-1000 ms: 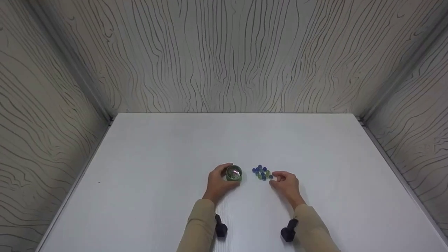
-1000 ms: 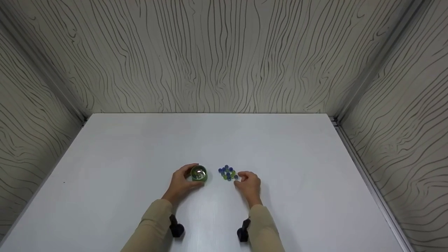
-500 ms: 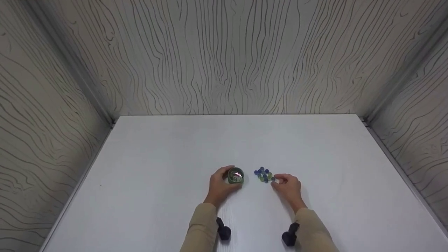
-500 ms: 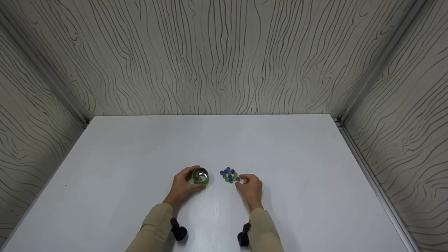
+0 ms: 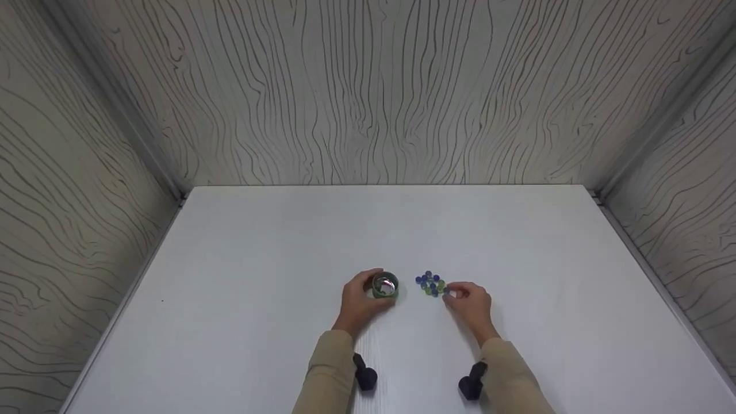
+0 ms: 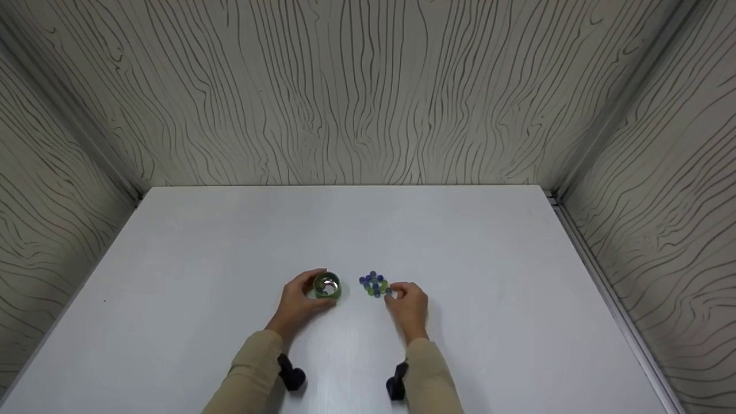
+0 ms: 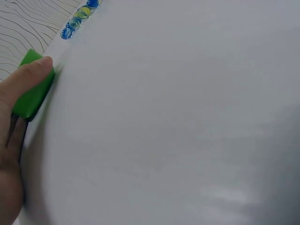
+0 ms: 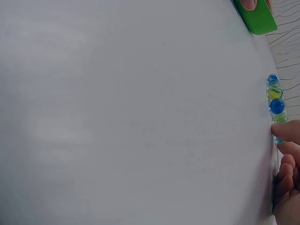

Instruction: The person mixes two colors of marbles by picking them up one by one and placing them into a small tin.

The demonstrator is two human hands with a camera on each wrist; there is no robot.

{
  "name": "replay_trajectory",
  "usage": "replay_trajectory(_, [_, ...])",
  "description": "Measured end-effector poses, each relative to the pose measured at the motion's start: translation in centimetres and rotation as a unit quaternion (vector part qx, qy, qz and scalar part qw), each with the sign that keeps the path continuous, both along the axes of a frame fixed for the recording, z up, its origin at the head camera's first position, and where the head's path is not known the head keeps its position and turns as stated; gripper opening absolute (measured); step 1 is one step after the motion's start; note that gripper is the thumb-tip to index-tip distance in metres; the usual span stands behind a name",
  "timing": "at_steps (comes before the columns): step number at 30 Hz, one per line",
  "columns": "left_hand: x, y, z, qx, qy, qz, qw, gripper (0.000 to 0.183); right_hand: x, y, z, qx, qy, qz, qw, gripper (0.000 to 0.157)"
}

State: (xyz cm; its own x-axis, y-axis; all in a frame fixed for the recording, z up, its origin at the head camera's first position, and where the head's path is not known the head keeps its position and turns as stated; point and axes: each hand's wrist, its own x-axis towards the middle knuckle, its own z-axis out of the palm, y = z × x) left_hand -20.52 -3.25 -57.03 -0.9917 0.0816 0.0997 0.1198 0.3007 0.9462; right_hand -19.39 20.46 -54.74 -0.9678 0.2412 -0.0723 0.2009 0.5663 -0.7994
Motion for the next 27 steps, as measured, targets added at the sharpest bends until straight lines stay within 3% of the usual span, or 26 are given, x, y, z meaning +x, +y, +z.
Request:
replay_trajectory(14, [-1.05,-0.17,0.16,0.005,0.001,0.010,0.9999,0.064,-1.09,-0.17,0.09,-0.003,0.012,-0.002,1.000,0.020])
replay_trajectory(22, [-0.68,0.12,-0.33,0.010,-0.004,0.012,0.9999,0.065,-0.70,0.19,-0.31,-0.006,0.002,0.000,1.000,0.020])
replay_trajectory(27, [-0.13,0.25,-0.40,0.017,-0.010,0.010,0.9998,0.065,-0.17,0.20,-0.44,0.001,0.022,0.001,1.000,0.020])
